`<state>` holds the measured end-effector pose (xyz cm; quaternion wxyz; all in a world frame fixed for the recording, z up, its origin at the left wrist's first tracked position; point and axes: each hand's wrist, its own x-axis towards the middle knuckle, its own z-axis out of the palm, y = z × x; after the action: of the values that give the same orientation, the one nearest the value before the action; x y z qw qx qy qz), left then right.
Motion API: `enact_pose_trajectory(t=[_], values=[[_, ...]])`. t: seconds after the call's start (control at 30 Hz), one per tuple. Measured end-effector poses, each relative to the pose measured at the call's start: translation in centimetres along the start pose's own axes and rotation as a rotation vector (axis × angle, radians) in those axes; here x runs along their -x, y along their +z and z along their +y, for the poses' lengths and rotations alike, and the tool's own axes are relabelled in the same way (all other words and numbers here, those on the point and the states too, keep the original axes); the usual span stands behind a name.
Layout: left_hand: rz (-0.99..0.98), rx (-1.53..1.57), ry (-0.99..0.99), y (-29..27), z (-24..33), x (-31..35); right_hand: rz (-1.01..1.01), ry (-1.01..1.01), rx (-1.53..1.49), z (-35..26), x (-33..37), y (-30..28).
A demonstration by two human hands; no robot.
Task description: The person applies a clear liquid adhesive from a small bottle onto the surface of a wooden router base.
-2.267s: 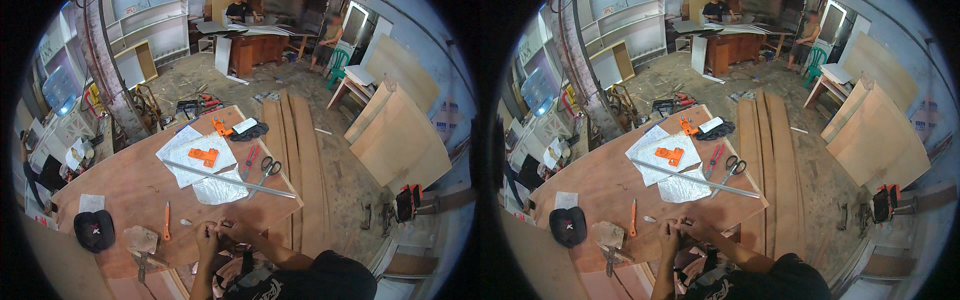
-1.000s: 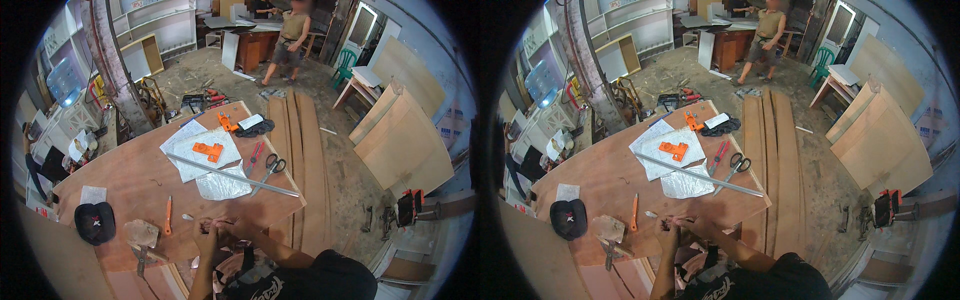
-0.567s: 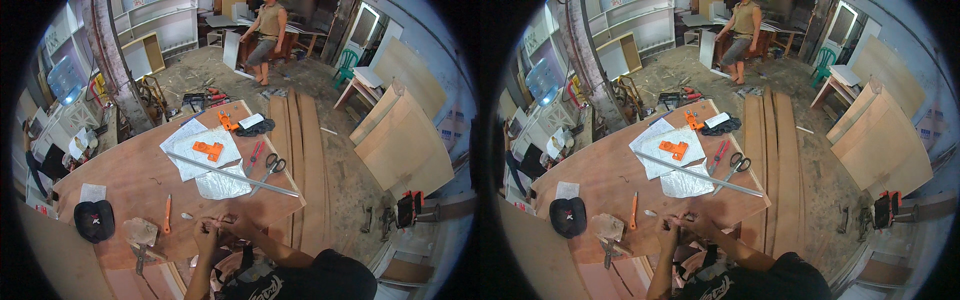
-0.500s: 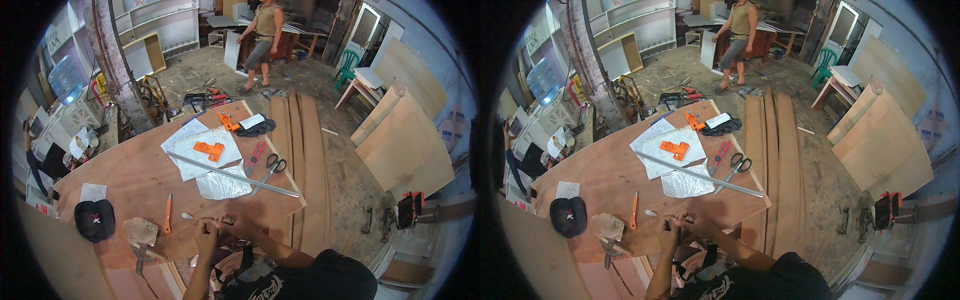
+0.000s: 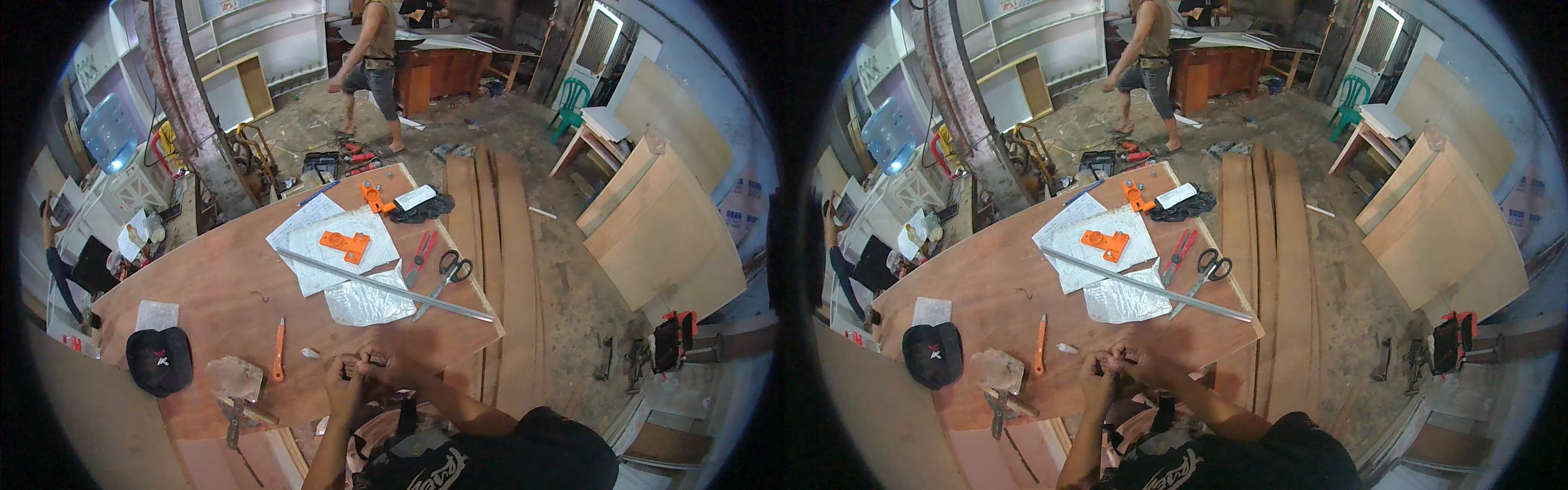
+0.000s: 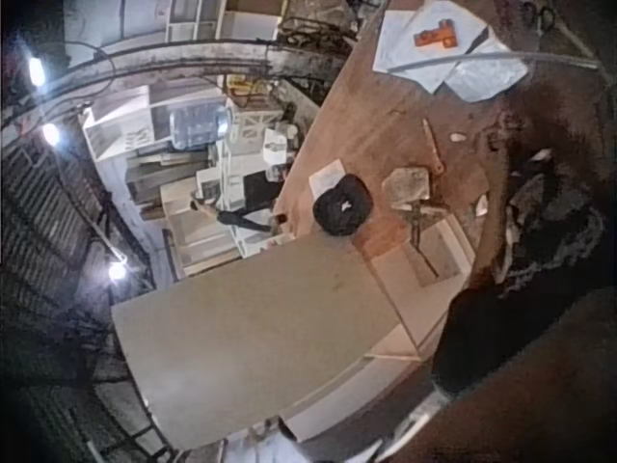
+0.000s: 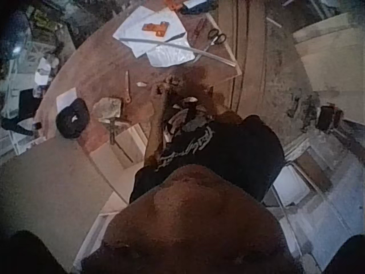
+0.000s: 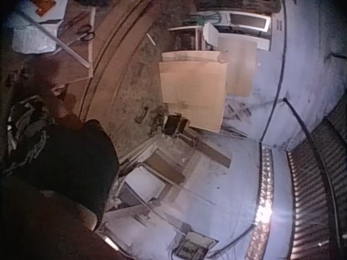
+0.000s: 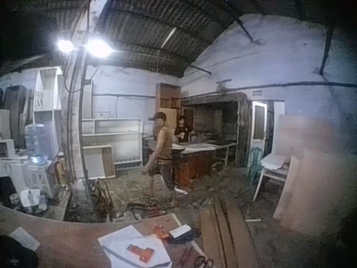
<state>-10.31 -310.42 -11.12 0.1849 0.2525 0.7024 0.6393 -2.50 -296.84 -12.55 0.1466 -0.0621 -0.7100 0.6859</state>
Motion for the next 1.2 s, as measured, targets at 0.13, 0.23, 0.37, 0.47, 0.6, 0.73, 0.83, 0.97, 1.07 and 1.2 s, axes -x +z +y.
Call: enact_pose_trajectory(t=[0.13,0.23,0.37,0.47,0.6,0.73,0.83,0.97,1.07,1.2], values=[[0.010,-0.048,0.040,-0.5,-0.8,-0.3,-0.028,0.192,-0.077,0.8,0.3,0.2],[0.021,-0.055,0.107,-0.5,-1.5,-0.4,0.014,0.338,-0.124,-0.9,0.5,0.5],[0.053,0.082,0.017,-0.2,-0.7,-0.2,0.073,0.418,-0.353,-2.2,0.5,0.4],[0.126,0.138,0.010,0.1,0.0,-0.3,0.130,0.305,-0.264,1.1,0.7,0.5],[0.093,0.176,-0.107,-0.8,-0.2,0.1,0.152,0.204,-0.261,1.9,0.3,0.9],[0.121,0.158,-0.066,-0.8,-0.9,0.3,0.246,0.105,-0.106,0.3,-0.1,1.2],[0.105,0.199,-0.038,-0.6,-0.9,0.3,0.232,0.113,-0.181,1.1,-0.1,0.9],[0.157,0.179,-0.061,0.1,-1.1,0.0,0.165,0.276,-0.346,1.1,0.3,0.2],[0.134,0.191,0.039,0.7,-0.2,-0.7,0.153,0.262,-0.238,0.5,0.3,-0.4],[0.163,0.063,-0.156,-1.0,-2.1,-0.1,0.137,0.390,-0.016,-3.1,-0.7,2.0]])
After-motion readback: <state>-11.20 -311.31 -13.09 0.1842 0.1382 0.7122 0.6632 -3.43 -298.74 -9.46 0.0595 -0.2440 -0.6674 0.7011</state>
